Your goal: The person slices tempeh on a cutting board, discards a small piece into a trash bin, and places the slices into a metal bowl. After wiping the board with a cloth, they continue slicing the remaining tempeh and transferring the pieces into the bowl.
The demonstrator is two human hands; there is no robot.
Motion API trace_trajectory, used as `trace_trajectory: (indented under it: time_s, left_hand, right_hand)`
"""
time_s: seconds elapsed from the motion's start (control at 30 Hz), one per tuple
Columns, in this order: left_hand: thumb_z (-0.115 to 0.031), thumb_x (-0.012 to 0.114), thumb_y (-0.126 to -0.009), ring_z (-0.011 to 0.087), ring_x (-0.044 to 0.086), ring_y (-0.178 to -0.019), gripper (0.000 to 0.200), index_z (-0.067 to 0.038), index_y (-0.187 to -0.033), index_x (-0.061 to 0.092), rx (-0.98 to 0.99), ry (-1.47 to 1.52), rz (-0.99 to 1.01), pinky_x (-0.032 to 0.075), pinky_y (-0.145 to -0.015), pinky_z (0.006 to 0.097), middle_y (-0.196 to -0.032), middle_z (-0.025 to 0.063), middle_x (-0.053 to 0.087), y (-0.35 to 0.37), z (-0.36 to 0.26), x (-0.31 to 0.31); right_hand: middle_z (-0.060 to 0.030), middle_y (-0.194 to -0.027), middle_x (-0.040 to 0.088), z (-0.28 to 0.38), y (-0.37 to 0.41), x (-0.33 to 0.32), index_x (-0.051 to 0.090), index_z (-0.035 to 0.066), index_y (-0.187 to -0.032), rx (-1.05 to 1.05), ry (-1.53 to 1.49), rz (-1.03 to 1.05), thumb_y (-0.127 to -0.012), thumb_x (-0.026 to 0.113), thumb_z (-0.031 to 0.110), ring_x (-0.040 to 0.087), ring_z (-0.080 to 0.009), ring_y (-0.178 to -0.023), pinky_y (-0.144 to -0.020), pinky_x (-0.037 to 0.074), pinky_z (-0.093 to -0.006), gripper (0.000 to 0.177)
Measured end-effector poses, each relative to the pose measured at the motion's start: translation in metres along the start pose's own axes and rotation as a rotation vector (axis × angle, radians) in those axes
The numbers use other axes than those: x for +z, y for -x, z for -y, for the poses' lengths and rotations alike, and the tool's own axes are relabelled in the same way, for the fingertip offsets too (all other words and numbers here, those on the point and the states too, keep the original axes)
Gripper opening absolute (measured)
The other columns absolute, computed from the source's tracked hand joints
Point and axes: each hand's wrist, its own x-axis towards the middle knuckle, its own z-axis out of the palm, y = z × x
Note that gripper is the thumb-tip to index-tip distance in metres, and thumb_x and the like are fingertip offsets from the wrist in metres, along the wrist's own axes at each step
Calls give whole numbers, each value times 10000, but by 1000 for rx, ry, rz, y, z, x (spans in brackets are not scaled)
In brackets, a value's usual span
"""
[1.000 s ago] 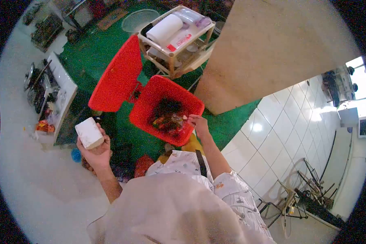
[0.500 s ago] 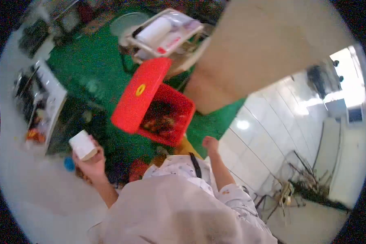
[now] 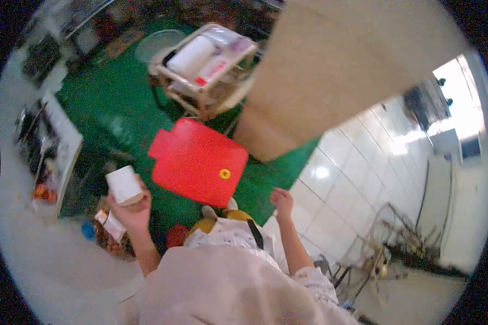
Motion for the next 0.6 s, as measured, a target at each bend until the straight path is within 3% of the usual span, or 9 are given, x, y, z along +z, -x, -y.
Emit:
trace_trajectory:
  time_s: [0.03,0.17,0.3,0.37,0.5,0.6]
  left_hand:
    - [-439,505,-801,288,576,-869,571,-61,-1225,460,-9,-9,-54,493,-668,377,-1094,174,558,-1,5,0]
    - [-456,470,-799,262,588,-854,542,-83,-1192,500,-131,46,-94,488,-639,352,-1058,139,587,0,23,-2]
    - [-451,453,-810,251,599,-860,518,-91,-1177,519,-115,130,-84,484,-658,350,-1024,123,606,-11,11,-15]
    - [-445,456,-815,244,602,-858,505,-91,-1170,525,-42,103,-215,485,-659,353,-1022,116,607,-22,-9,-18]
    - [-455,475,-813,258,599,-853,492,-105,-1153,535,-37,141,-162,502,-692,387,-1019,107,606,-67,-69,-40]
    - [-466,472,-814,269,597,-838,492,-108,-1145,535,-22,97,-191,507,-696,394,-1014,115,605,-109,-126,-49]
  right_hand:
    - [-76,-804,611,13,-5,10,586,-13,-999,35,105,-83,-841,517,40,581,-141,-677,-592,495,-248,180]
    - [-66,-824,611,46,-12,58,586,-9,-989,-118,196,74,-868,504,53,576,-125,-724,-627,479,-236,159]
    - [-50,-854,611,81,-5,163,603,13,-974,-178,311,215,-860,513,70,576,-116,-750,-662,485,-235,156]
    - [-46,-858,612,77,-2,219,603,14,-979,-323,350,420,-873,503,74,574,-115,-766,-691,480,-248,158]
    - [-48,-842,611,69,23,348,605,3,-977,-287,369,675,-872,504,54,571,-111,-772,-700,471,-248,154]
    - [-53,-846,612,35,30,427,602,-2,-973,-289,389,755,-873,509,50,575,-119,-775,-696,475,-249,146]
